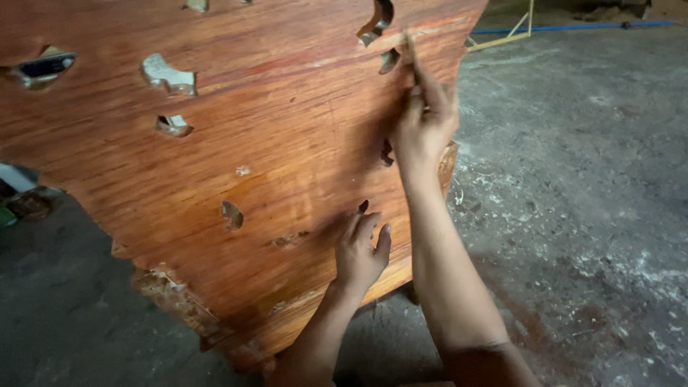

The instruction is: The person kneels on the workshop floor and works over carved wooden furniture pieces, holding a triangular sanding block in one hand and a small scraping blade in the other. They scrape residue from flat surfaces and around cutout openings, reposition the furniture, and continue scraping and sanding different panels and edges.

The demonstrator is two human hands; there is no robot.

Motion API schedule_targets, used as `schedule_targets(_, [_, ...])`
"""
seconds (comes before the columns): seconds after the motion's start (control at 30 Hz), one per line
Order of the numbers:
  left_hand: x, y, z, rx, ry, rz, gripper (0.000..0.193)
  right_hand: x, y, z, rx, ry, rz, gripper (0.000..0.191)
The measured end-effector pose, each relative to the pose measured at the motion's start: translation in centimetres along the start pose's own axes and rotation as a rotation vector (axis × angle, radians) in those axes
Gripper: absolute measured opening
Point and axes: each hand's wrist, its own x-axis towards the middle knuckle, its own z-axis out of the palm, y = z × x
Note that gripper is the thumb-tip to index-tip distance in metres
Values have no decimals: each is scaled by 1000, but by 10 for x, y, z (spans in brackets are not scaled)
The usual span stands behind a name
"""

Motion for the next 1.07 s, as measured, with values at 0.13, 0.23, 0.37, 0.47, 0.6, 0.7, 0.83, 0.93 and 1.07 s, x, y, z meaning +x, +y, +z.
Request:
schedule_targets(0.13, [0, 0, -2, 0, 14, 2, 24, 1, 2, 3, 16, -70, -41, 36])
schedule_targets(0.23, [2, 1, 1, -28, -19, -52, 23, 4, 4, 2, -10, -13, -71, 43])
schedule_targets(0.37, [2, -2, 2, 16, 18, 45, 20, 11, 11, 0, -42, 32, -71, 38])
schedule_targets(0.47, [2, -1, 4, -18, 16, 36, 22, -3, 9, -4, 29, -96, -60, 36])
schedule_targets(0.6, [6, 2, 6, -7, -6, -5, 21, 7, 3, -11, -36, -54, -144, 34])
schedule_targets(0.7, [6, 5, 6, 9, 38, 96, 20, 1, -4, -4, -85, -63, -208, 41])
schedule_targets(0.83, [5, 6, 8, -45, -34, -13, 20, -2, -4, -6, 87, -147, 3, 34])
schedule_targets(0.93, [6, 4, 7, -43, -84, -79, 20, 7, 2, -8, 76, -27, 162, 31])
schedule_targets(1.07, [3, -2, 11, 18, 44, 99, 21, -10, 1, 4, 63, -127, -59, 32])
